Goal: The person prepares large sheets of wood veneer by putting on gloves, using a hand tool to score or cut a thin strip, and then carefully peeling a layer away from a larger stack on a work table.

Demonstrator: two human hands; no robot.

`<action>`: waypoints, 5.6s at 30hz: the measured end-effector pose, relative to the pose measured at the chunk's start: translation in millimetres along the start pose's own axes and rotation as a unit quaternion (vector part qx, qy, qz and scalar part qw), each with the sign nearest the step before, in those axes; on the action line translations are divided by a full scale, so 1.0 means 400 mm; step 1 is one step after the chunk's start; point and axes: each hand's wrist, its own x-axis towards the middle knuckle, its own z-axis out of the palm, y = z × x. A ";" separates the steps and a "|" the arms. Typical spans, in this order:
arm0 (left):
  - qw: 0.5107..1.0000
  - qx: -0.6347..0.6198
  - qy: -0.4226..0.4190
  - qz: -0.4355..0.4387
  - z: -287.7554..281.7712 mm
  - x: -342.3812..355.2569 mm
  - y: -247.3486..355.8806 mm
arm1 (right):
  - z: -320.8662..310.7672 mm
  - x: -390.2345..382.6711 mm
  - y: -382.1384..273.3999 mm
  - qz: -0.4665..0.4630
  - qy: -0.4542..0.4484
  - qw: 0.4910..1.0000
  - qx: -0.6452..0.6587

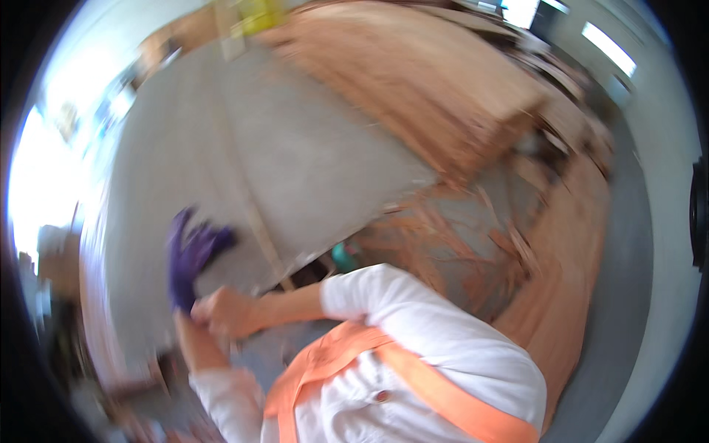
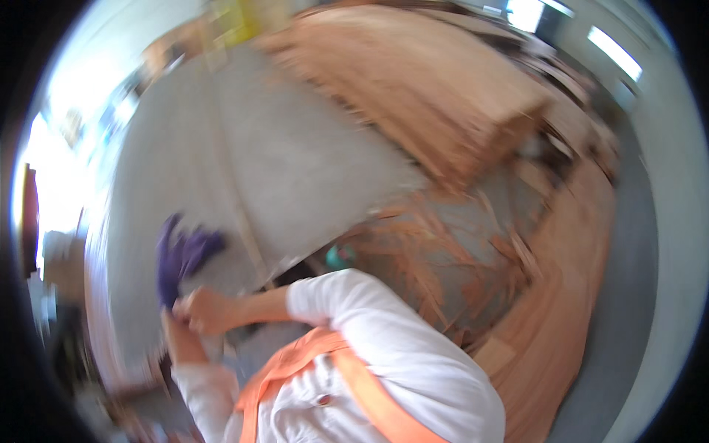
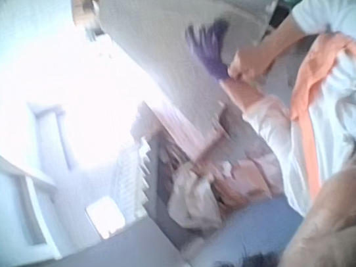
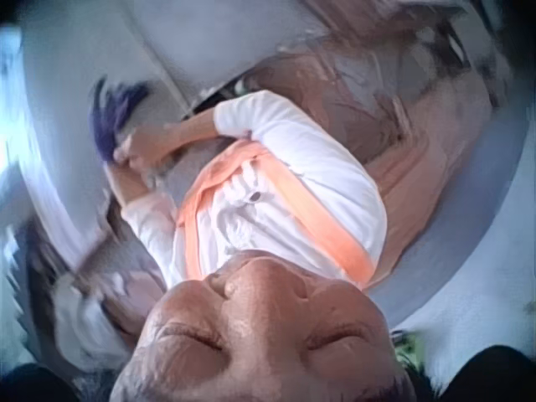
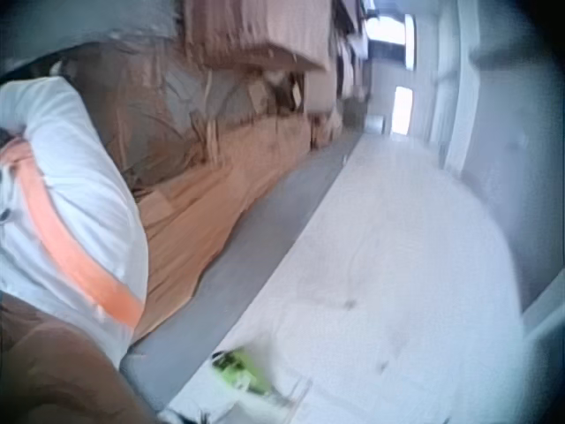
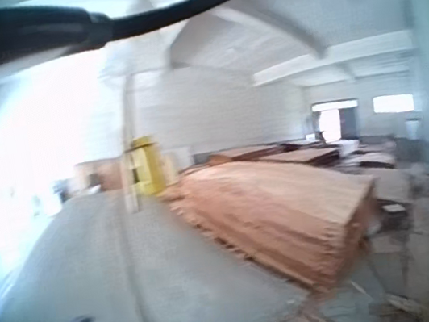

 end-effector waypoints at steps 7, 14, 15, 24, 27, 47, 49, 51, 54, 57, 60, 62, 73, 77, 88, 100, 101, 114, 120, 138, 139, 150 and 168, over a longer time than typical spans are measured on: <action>0.950 0.146 0.228 0.155 -0.161 -0.073 -0.098 | -0.070 -0.097 0.009 0.168 -0.081 0.981 -0.045; 0.932 0.033 0.360 0.004 -0.200 -0.229 -0.178 | -0.182 -0.064 0.284 0.260 -0.016 0.931 -0.255; 0.929 0.032 0.369 -0.007 -0.197 -0.245 -0.189 | -0.180 -0.044 0.325 0.237 -0.004 0.922 -0.305; 0.928 0.052 0.369 -0.015 -0.080 -0.319 -0.185 | -0.190 0.024 0.594 0.252 -0.014 0.911 -0.327; 0.925 0.063 0.375 0.013 -0.045 -0.299 -0.173 | -0.189 0.029 0.643 0.225 0.067 0.960 -0.151; 0.916 0.228 0.327 -0.040 0.067 -0.223 0.065 | -0.144 0.231 0.159 -0.113 -0.093 0.989 0.023; 0.937 0.124 0.326 -0.017 0.074 -0.237 0.077 | -0.103 0.222 0.094 -0.122 -0.045 0.992 0.010; 0.940 0.049 0.338 0.003 0.061 -0.263 0.070 | -0.055 0.197 0.048 -0.110 -0.024 0.992 -0.049; 0.930 -0.033 0.367 0.008 0.013 -0.291 0.034 | 0.009 0.157 0.040 -0.066 -0.043 0.983 -0.168; 0.921 -0.134 0.366 0.002 -0.015 -0.324 0.047 | 0.044 0.136 0.039 -0.034 -0.089 0.970 -0.222; 0.898 -0.256 0.352 0.067 -0.046 -0.360 0.056 | 0.065 0.136 0.047 -0.031 -0.149 0.946 -0.288; 0.882 -0.341 0.312 0.095 -0.069 -0.378 0.025 | 0.075 0.159 0.041 -0.039 -0.164 0.942 -0.289; 0.910 -0.201 0.329 0.155 0.005 -0.401 -0.034 | 0.142 0.244 0.080 0.407 -0.014 0.893 0.192; 0.899 -0.207 0.353 0.153 0.015 -0.396 -0.062 | 0.149 0.253 0.077 0.500 0.147 0.707 0.478; 0.887 -0.055 0.363 0.281 -0.002 -0.352 0.007 | 0.165 0.232 0.100 0.207 -0.126 0.967 0.075; 0.813 0.324 0.354 0.330 0.040 -0.327 0.093 | 0.144 0.432 0.071 0.216 -0.248 0.938 0.109; 0.812 0.329 0.350 0.331 0.035 -0.321 0.094 | 0.141 0.428 0.072 0.244 -0.235 0.938 0.068; 0.837 0.372 0.308 0.256 0.025 -0.288 0.117 | 0.200 0.413 0.177 0.311 -0.076 0.843 0.431; 0.797 0.428 0.340 0.256 0.033 -0.251 0.109 | 0.213 0.452 0.222 0.416 0.069 0.839 0.343; 0.797 0.399 0.314 0.326 -0.098 -0.398 0.060 | 0.200 0.470 -0.161 -0.049 0.065 0.455 0.887; 0.797 0.412 0.311 0.315 -0.084 -0.403 0.045 | 0.200 0.465 -0.168 -0.061 0.038 0.486 0.871; 0.799 0.481 0.275 0.232 0.020 -0.383 -0.006 | 0.244 0.303 0.220 0.138 0.245 0.920 -0.274; 0.711 0.679 0.145 -0.110 -0.144 0.182 -0.281 | -0.262 -0.146 0.475 0.494 0.008 0.787 -0.370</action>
